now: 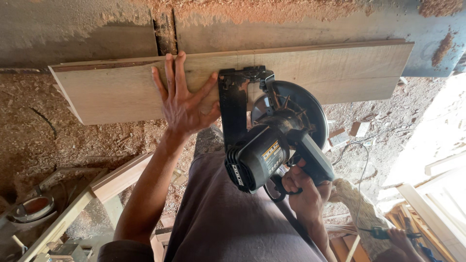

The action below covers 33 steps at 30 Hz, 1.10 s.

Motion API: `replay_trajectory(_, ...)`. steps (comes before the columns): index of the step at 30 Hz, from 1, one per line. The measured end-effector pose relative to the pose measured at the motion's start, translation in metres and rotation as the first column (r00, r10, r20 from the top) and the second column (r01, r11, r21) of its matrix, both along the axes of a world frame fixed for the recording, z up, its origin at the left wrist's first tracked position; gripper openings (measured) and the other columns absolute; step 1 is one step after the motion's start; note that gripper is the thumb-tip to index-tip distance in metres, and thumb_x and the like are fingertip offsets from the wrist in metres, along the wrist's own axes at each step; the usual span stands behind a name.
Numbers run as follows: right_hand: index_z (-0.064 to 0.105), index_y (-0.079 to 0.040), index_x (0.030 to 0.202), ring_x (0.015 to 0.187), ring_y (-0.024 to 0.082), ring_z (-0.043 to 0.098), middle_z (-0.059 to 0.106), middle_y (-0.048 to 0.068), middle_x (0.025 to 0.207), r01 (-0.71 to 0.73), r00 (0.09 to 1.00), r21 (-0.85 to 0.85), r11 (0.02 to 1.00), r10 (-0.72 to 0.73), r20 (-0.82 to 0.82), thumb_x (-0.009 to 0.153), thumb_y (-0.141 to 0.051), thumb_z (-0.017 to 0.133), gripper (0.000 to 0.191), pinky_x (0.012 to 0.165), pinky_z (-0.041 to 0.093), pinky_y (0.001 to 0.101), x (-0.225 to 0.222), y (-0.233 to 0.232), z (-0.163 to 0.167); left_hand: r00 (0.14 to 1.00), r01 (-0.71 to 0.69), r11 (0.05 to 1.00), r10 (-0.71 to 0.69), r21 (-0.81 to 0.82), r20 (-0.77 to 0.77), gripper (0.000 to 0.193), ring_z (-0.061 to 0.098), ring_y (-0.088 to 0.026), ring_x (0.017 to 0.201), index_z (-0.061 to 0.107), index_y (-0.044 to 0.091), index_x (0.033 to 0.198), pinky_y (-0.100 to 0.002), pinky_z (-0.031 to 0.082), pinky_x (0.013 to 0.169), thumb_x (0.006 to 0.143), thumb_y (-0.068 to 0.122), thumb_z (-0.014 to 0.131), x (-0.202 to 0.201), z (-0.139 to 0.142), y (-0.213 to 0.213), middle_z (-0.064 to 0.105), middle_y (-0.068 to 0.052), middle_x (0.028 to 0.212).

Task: The person picks up a wooden plank from a stack, places it on a work surface, and cuts it with a handheld circular saw, guiding the saw along a marked line while steadying the board with the other hand. They repeat the process on additional planks and move cut pieces aside.

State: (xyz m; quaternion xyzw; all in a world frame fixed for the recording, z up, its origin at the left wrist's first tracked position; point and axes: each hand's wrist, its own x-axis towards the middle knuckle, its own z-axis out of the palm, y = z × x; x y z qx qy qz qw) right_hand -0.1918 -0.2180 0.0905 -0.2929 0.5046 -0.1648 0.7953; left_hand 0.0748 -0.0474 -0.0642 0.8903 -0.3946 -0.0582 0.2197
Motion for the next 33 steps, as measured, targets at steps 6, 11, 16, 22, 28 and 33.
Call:
replay_trajectory(6,0.059,-0.001,0.106,0.059,0.011,0.044,0.053,0.002,0.073,0.014,0.998,0.005,1.0,-0.015,0.054,0.094,0.004,0.064,0.014,0.056,0.036,0.0283,-0.002,-0.004,-0.005,0.999,-0.027,1.0,0.026,-0.014,-0.025,0.054,0.014,-0.044,0.159,0.075,0.036,0.137,-0.07,-0.002,0.125,0.093,0.066,0.068,-0.002,0.005,-0.004,0.021,-0.026,0.168)
replay_trajectory(11,0.061,0.0,0.108,0.059,0.012,0.047,0.058,0.005,0.077,0.018,0.999,-0.009,1.0,-0.018,0.046,0.094,0.005,0.063,0.015,0.055,0.037,0.0284,0.002,-0.011,-0.008,1.0,-0.02,1.0,0.019,-0.006,-0.017,0.055,0.015,-0.046,0.158,0.073,0.037,0.138,-0.071,-0.001,0.125,0.094,0.068,0.064,0.001,0.003,-0.007,0.021,-0.028,0.167)
replay_trajectory(16,0.06,0.0,0.107,0.057,0.011,0.046,0.059,0.006,0.08,0.001,1.0,-0.057,0.998,0.0,0.018,0.093,0.006,0.062,0.015,0.052,0.036,0.0283,0.011,-0.017,-0.008,1.0,-0.012,1.0,0.012,-0.025,0.011,0.061,0.014,-0.046,0.158,0.072,0.037,0.142,-0.071,-0.003,0.124,0.095,0.073,0.059,0.003,0.001,-0.01,0.019,-0.029,0.166)
replay_trajectory(22,0.06,0.001,0.109,0.057,0.011,0.046,0.058,0.007,0.08,-0.004,0.999,-0.067,0.998,0.007,0.042,0.095,0.008,0.061,0.015,0.053,0.036,0.0289,0.022,-0.025,-0.008,1.0,-0.004,1.0,0.004,0.02,-0.021,0.058,0.014,-0.047,0.157,0.073,0.035,0.138,-0.072,-0.003,0.122,0.093,0.071,0.061,0.005,0.002,-0.011,0.02,-0.028,0.166)
replay_trajectory(28,0.06,0.001,0.107,0.057,0.011,0.046,0.06,0.007,0.085,0.019,1.0,-0.076,0.997,-0.018,0.008,0.095,0.006,0.063,0.014,0.052,0.036,0.028,0.034,-0.031,-0.008,1.0,-0.001,1.0,0.001,0.011,-0.028,0.057,0.015,-0.048,0.157,0.072,0.036,0.139,-0.074,-0.001,0.123,0.092,0.067,0.064,0.009,0.001,-0.015,0.02,-0.027,0.167)
replay_trajectory(33,0.061,0.001,0.11,0.058,0.011,0.047,0.06,0.008,0.083,0.022,1.0,-0.09,0.996,-0.02,0.023,0.095,0.006,0.063,0.015,0.053,0.038,0.0276,0.046,-0.037,-0.008,0.997,-0.003,0.999,0.007,0.053,-0.07,0.057,0.015,-0.049,0.157,0.071,0.036,0.139,-0.075,-0.001,0.122,0.09,0.066,0.063,0.011,0.003,-0.018,0.02,-0.029,0.166)
